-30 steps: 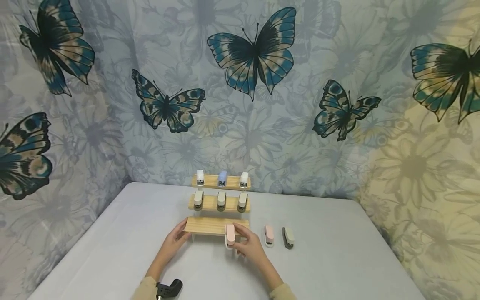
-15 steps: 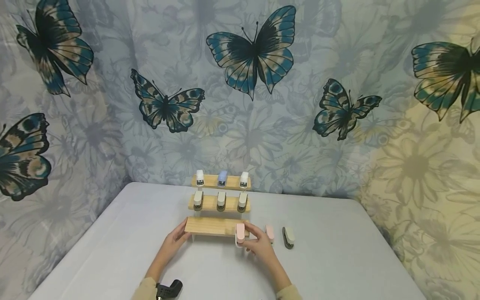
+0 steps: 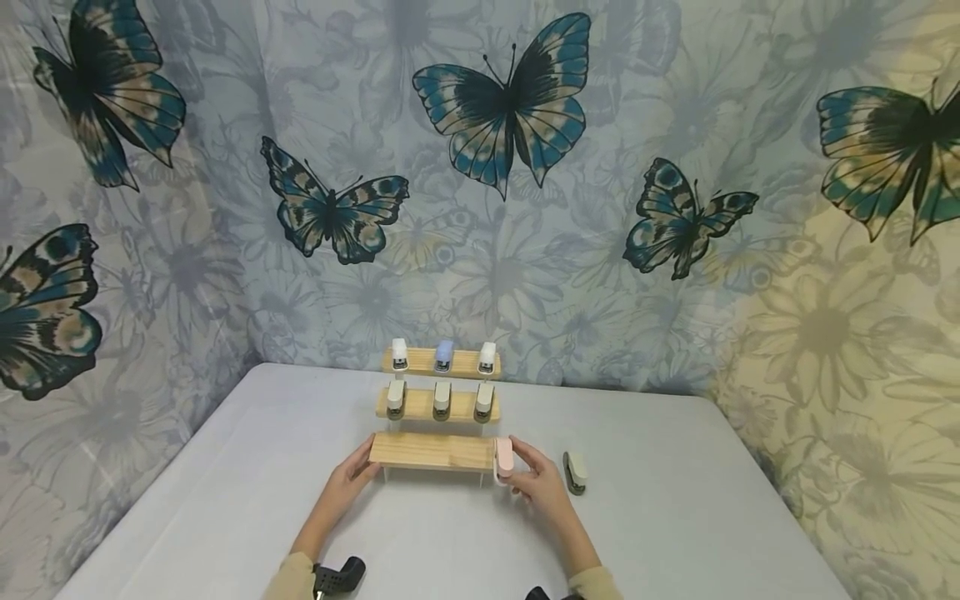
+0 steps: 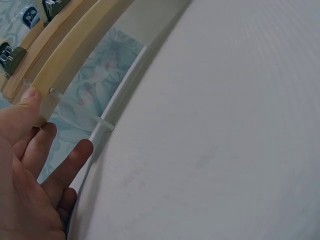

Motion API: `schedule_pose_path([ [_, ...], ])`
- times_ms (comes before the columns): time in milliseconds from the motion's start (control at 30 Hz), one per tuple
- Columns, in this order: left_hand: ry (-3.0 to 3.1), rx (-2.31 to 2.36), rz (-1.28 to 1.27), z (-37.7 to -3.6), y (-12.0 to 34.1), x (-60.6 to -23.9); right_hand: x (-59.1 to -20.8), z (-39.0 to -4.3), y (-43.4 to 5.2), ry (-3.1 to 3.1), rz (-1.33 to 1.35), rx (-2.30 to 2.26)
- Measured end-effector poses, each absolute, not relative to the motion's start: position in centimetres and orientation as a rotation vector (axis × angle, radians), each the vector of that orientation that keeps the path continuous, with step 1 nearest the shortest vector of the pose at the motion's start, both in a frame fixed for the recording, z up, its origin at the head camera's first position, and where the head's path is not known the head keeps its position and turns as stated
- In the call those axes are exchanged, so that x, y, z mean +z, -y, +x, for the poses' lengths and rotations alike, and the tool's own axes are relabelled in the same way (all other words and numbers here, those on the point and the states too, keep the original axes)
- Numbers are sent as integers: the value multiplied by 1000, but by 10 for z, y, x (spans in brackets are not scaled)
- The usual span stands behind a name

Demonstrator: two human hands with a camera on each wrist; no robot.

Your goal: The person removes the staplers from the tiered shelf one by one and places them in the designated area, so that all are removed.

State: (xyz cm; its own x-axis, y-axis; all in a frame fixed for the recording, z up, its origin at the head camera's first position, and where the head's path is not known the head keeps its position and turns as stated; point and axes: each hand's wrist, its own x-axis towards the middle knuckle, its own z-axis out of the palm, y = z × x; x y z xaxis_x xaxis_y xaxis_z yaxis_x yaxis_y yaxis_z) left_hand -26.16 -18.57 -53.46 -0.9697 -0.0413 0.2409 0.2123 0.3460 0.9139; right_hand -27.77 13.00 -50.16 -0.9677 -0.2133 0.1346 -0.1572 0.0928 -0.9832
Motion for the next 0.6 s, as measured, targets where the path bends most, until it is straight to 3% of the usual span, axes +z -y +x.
schedule_pose_path([
  [233, 2393, -1682, -115, -260, 184, -539, -500, -277, -142, -2303, -403, -2093],
  [400, 2399, -1671, -102, -262, 183, -537, -519, -296, -166, -2383, -499, -2129],
  [600, 2400, -1655, -117, -263, 184, -535, -534, -312, -196, -2422, -397, -2129],
])
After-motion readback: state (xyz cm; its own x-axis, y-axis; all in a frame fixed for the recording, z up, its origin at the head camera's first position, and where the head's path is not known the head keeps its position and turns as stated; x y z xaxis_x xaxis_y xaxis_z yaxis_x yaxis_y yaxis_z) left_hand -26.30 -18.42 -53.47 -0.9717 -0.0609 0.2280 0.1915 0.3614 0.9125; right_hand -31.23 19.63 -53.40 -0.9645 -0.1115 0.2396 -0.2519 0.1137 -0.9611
